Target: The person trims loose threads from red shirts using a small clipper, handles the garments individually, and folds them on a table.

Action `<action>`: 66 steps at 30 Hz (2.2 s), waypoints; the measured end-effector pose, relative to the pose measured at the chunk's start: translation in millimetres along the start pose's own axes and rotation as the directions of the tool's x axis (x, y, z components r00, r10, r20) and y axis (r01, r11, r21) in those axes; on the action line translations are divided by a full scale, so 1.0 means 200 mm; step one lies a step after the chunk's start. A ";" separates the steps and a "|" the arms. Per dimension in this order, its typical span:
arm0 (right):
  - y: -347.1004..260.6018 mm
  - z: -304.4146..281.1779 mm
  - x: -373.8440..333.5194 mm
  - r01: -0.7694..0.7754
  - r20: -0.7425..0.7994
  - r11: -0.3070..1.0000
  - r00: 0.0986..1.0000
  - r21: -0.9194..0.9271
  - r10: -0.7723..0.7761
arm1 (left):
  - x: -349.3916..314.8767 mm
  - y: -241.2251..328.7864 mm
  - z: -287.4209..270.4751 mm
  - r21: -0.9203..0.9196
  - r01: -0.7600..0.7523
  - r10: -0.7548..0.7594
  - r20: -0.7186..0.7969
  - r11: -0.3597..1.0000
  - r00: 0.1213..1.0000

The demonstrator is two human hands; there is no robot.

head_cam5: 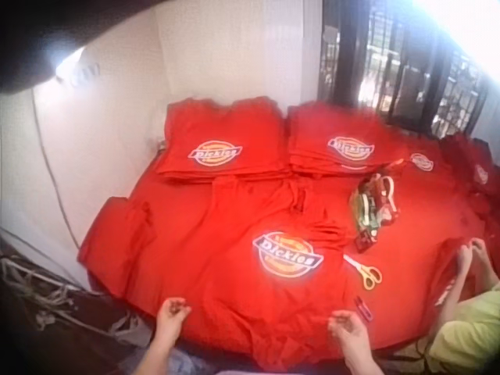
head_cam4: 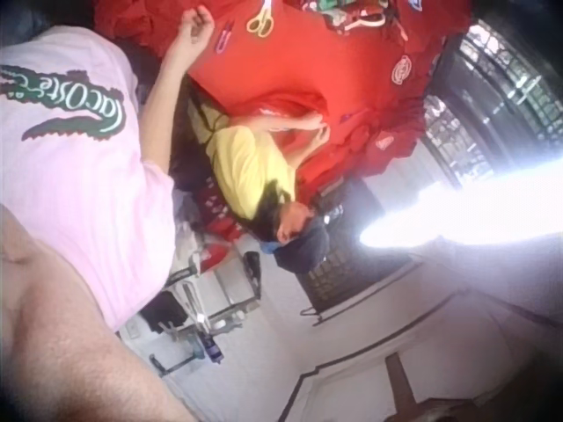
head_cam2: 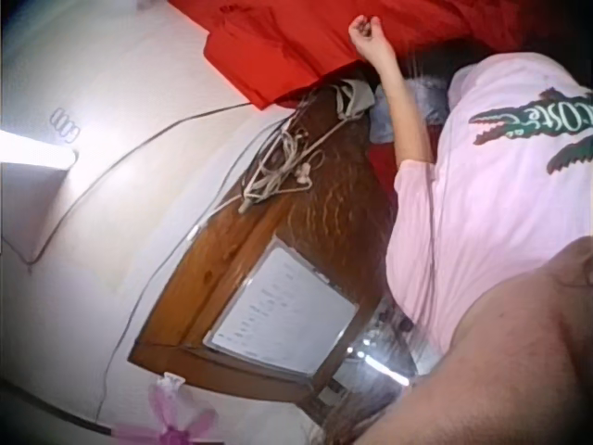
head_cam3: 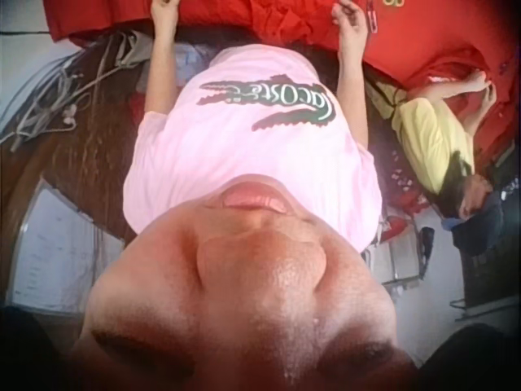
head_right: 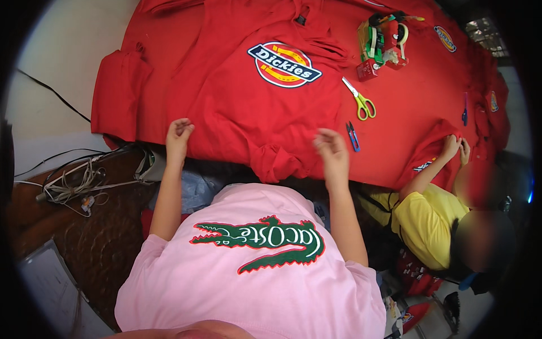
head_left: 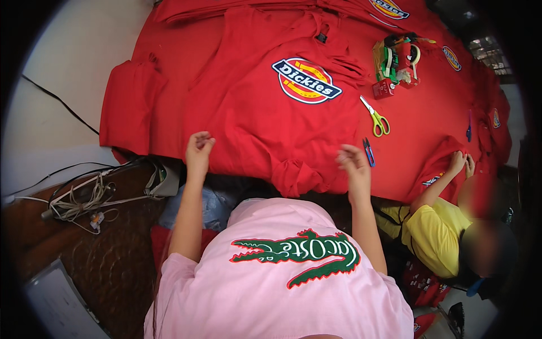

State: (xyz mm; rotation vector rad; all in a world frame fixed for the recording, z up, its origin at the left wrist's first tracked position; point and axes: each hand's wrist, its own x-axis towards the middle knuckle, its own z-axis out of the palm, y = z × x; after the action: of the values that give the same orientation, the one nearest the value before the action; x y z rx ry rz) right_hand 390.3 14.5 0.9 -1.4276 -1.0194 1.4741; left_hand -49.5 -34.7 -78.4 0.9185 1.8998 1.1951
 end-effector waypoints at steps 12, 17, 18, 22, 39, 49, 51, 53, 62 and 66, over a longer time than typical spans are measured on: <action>0.14 -0.11 0.21 -0.050 0.195 0.927 0.972 -0.373 0.131 | 0.20 0.12 0.09 0.286 -0.120 0.146 -0.074 0.951 0.986; 0.02 -0.45 -0.08 -0.324 0.173 0.874 0.898 -0.363 0.405 | -0.18 -0.07 -0.31 0.312 -0.061 0.042 0.068 0.948 0.997; 0.09 -0.49 -0.16 -0.361 0.218 0.831 0.849 -0.424 0.481 | -0.28 -0.16 -0.36 0.341 -0.022 -0.012 0.097 0.940 0.995; 0.42 -0.53 -0.38 -0.471 0.201 0.504 0.556 -0.724 0.807 | -0.58 -0.28 -0.48 0.596 0.117 -0.220 0.103 0.795 0.970; -0.19 0.07 0.80 -0.145 -0.006 0.982 0.989 -0.123 0.145 | 0.50 0.44 0.72 0.549 -0.507 0.418 0.289 0.664 0.861; 0.05 -0.03 -0.07 -0.683 0.498 0.338 0.715 0.647 0.491 | 0.19 0.48 0.12 -0.438 0.735 0.008 0.861 0.518 0.508; 0.13 0.00 -0.19 -0.814 0.657 0.245 0.573 0.527 0.491 | 0.01 0.45 0.03 -0.189 0.938 -0.266 0.926 0.290 0.268; 0.09 0.06 -0.18 -0.831 0.682 0.189 0.542 0.524 0.491 | -0.17 0.17 0.05 -0.063 0.989 -0.150 0.985 0.136 0.084; 0.08 0.29 0.01 -0.664 0.698 0.611 0.675 0.432 0.239 | -0.26 0.28 0.36 -0.060 0.844 -0.160 0.972 0.533 0.170; 0.24 0.12 -0.07 -0.671 0.749 0.737 0.531 0.086 0.396 | -0.45 -0.02 0.25 0.250 0.763 -0.467 0.881 0.596 0.077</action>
State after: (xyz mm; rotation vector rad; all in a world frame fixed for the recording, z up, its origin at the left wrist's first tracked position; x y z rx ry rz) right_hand 366.3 -13.7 -38.7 -0.9265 -0.6226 2.6670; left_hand 37.4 -89.9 -81.8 0.2845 0.8941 0.2038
